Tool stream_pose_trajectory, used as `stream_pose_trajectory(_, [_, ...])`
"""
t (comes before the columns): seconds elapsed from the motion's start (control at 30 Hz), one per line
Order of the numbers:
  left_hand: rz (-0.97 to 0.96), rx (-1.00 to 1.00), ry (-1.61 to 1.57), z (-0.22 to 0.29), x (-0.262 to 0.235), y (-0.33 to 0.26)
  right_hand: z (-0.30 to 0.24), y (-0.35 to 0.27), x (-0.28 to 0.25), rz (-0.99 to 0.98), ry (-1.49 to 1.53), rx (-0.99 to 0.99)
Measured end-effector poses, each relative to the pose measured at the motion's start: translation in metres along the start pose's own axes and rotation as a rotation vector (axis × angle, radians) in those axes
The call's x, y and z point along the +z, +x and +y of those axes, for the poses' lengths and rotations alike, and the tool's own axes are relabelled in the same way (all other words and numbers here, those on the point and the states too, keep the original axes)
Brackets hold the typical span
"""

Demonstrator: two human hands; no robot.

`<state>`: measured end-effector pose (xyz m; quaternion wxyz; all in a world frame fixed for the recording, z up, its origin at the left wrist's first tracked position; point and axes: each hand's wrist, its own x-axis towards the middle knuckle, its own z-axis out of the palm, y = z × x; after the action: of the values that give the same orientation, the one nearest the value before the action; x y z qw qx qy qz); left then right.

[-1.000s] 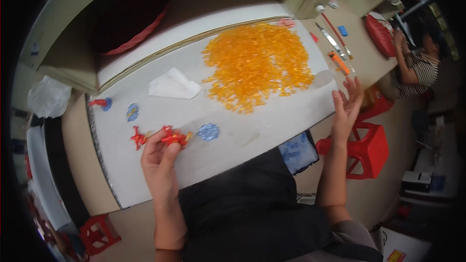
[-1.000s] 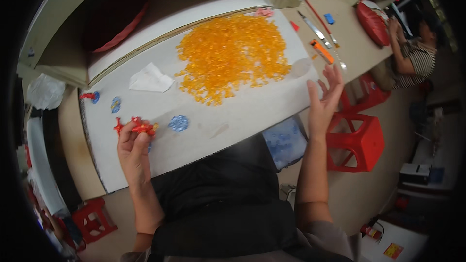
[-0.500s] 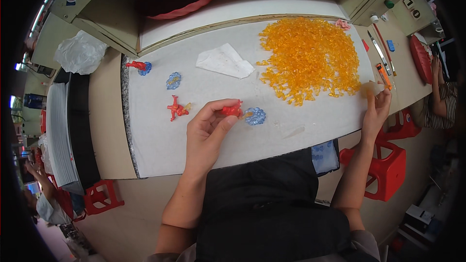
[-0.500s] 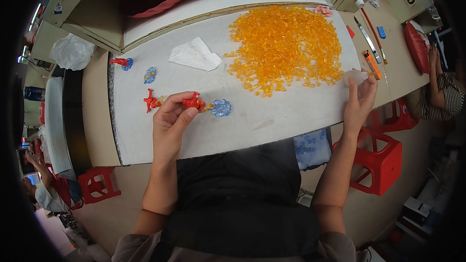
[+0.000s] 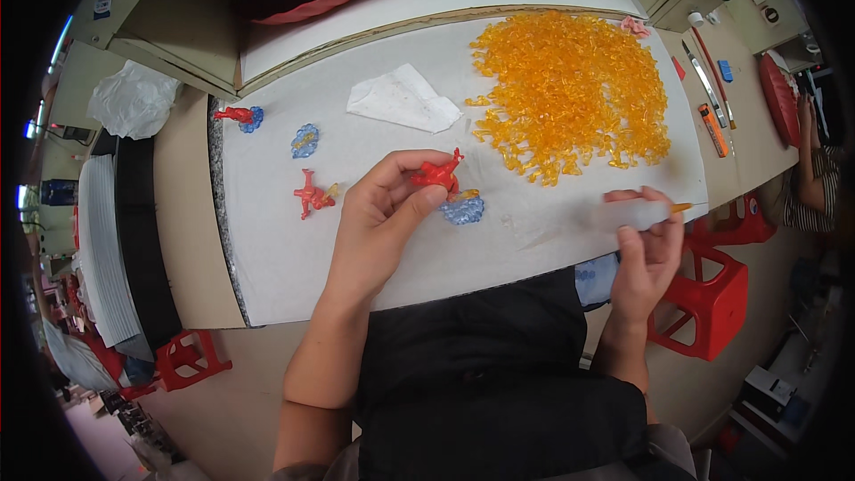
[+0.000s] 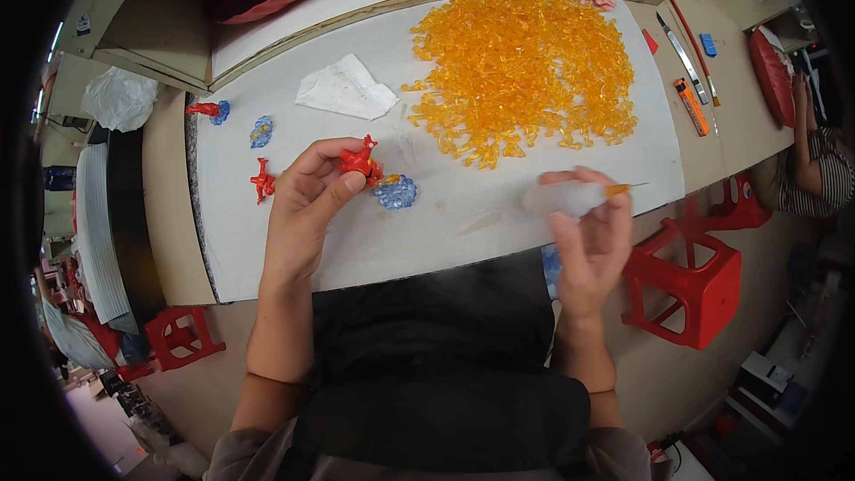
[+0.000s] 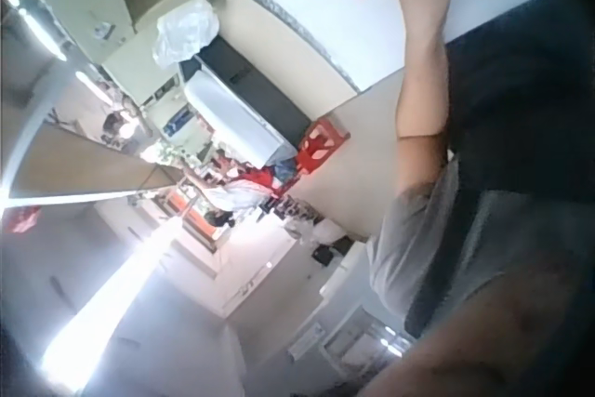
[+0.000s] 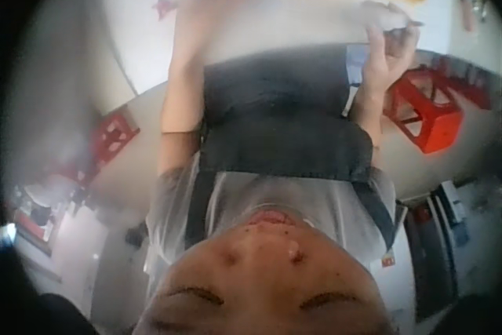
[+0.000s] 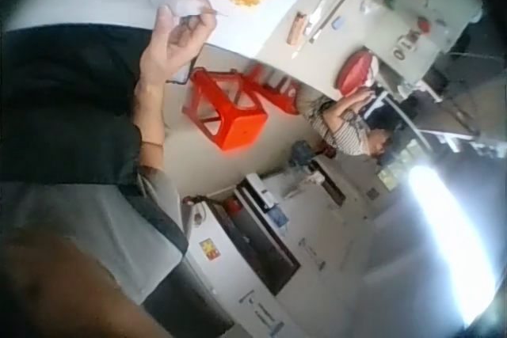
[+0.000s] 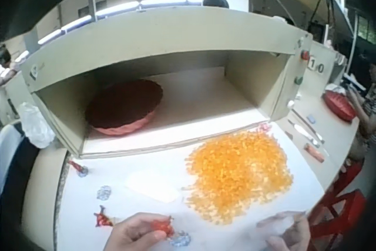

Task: The person glues small red and blue plastic toy figure parts together using a glue bottle.

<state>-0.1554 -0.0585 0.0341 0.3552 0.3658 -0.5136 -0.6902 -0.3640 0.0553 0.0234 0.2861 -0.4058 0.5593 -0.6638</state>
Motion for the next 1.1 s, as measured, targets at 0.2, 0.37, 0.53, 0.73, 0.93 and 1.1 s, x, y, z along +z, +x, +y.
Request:
stream_pose_trajectory(0.2, [0.125, -0.06, -0.117, -0.002, 0.0, -0.016, 0.014, -0.002, 0.038, -0.402, -0.15, -0.06])
stream_pose_trajectory(0.37, [0.207, -0.07, -0.298, -0.007, -0.005, -0.026, 0.017, -0.002, 0.052, -0.42, -0.053, -0.036])
stream_pose_trajectory(0.53, [0.14, -0.09, -0.617, -0.012, -0.01, -0.028, 0.002, -0.006, 0.05, -0.37, 0.081, 0.018])
stream_pose_trajectory(0.73, [0.091, -0.101, -0.724, -0.007, -0.003, -0.034, -0.008, -0.012, 0.041, -0.402, 0.065, 0.057])
stream_pose_trajectory(0.93, [0.101, -0.11, -0.665, -0.013, -0.003, -0.039, -0.011, -0.016, 0.038, -0.329, 0.16, 0.064])
stream_pose_trajectory(1.1, [0.093, -0.066, -0.635, -0.014, 0.0, -0.041, -0.006, -0.017, 0.037, -0.192, 0.371, 0.135])
